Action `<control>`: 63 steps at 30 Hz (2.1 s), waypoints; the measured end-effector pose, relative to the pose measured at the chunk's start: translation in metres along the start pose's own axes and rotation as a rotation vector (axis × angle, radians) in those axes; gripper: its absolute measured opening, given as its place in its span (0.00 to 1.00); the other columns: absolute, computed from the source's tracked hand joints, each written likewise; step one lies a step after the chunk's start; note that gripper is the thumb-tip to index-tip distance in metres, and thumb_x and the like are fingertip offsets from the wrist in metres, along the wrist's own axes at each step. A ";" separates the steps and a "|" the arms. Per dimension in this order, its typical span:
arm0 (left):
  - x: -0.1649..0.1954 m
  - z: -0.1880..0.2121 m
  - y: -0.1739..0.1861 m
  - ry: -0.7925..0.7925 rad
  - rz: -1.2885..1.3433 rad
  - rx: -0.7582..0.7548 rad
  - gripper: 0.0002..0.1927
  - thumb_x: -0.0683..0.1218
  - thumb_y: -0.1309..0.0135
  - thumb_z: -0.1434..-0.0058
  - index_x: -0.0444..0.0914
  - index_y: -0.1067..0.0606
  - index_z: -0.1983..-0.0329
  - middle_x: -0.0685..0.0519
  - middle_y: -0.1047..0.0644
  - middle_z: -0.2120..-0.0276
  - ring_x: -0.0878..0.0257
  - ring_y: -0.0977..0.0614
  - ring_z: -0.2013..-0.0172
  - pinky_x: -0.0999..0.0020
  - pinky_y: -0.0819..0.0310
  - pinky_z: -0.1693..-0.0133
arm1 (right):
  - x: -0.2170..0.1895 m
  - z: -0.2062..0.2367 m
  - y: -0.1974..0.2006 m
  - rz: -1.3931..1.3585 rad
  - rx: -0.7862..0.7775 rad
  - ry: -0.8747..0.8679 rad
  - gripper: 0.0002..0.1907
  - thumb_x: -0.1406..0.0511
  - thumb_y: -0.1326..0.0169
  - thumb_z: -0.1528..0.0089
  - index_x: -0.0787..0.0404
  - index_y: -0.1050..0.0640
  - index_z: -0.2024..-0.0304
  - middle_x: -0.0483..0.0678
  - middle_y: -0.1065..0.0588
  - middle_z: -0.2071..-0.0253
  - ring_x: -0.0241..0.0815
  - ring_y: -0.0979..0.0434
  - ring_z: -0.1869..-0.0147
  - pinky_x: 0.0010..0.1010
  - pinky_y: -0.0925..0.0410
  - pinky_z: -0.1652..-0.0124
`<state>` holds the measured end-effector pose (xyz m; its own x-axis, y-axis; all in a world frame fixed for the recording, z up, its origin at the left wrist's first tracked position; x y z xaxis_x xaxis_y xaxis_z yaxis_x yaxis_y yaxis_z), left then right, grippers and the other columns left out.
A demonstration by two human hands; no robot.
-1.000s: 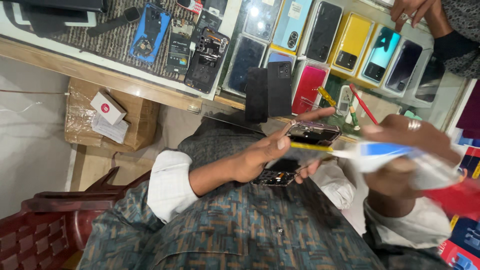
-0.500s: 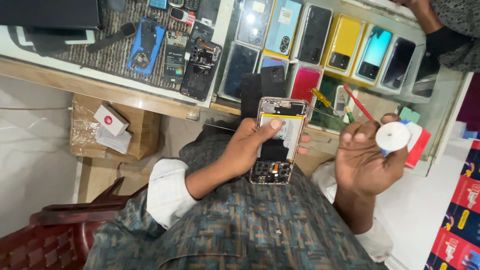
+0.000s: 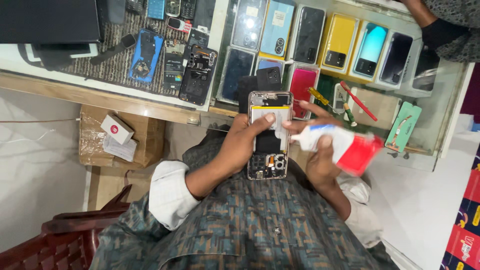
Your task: The person uses a screwdriver to remove screws from a disassembled smartphone, then applies adhesive along the frame edges. The phone remains open on the workbench throughout the clip.
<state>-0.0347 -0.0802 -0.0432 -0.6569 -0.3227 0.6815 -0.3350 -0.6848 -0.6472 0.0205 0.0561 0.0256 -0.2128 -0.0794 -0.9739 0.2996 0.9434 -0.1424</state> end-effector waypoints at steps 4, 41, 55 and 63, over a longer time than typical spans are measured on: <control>0.006 -0.004 -0.016 0.127 0.454 -0.148 0.30 0.61 0.60 0.30 0.33 0.29 0.38 0.45 0.20 0.59 0.57 0.17 0.57 0.51 0.17 0.51 | 0.027 -0.010 0.018 -0.577 0.044 -0.195 0.19 0.55 0.60 0.24 0.59 0.29 0.41 0.57 0.20 0.53 0.58 0.27 0.30 0.46 0.38 0.28; 0.042 0.015 -0.027 -0.120 -0.050 -0.076 0.15 0.39 0.45 0.30 0.29 0.25 0.41 0.52 0.17 0.56 0.74 0.19 0.59 0.79 0.24 0.56 | -0.025 -0.013 0.061 -0.359 0.138 -0.029 0.27 0.50 0.58 0.18 0.70 0.28 0.39 0.44 0.34 0.77 0.33 0.41 0.76 0.23 0.44 0.68; 0.048 0.038 -0.052 -0.144 -0.262 -0.053 0.11 0.37 0.45 0.31 0.30 0.22 0.47 0.65 0.25 0.72 0.83 0.35 0.74 0.82 0.46 0.74 | -0.077 -0.047 0.002 0.571 -0.015 0.235 0.39 0.38 0.57 0.25 0.68 0.20 0.49 0.49 0.23 0.64 0.38 0.23 0.60 0.33 0.31 0.35; 0.057 0.042 -0.056 -0.163 -0.338 -0.039 0.11 0.36 0.44 0.32 0.32 0.22 0.47 0.65 0.24 0.71 0.83 0.33 0.73 0.82 0.42 0.73 | -0.093 -0.048 -0.015 0.780 -0.057 0.287 0.36 0.41 0.59 0.24 0.65 0.18 0.48 0.51 0.24 0.66 0.40 0.24 0.65 0.29 0.33 0.56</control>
<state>-0.0249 -0.0880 0.0465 -0.3900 -0.1850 0.9020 -0.5422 -0.7457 -0.3873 -0.0087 0.0652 0.1273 -0.1947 0.6819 -0.7051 0.4133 0.7090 0.5715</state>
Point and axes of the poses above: each hand's wrist, its own z-axis away from the middle knuckle, its own y-axis out of the back of the hand, x = y × z, the point moved 9 cm from there along -z, towards the middle knuckle
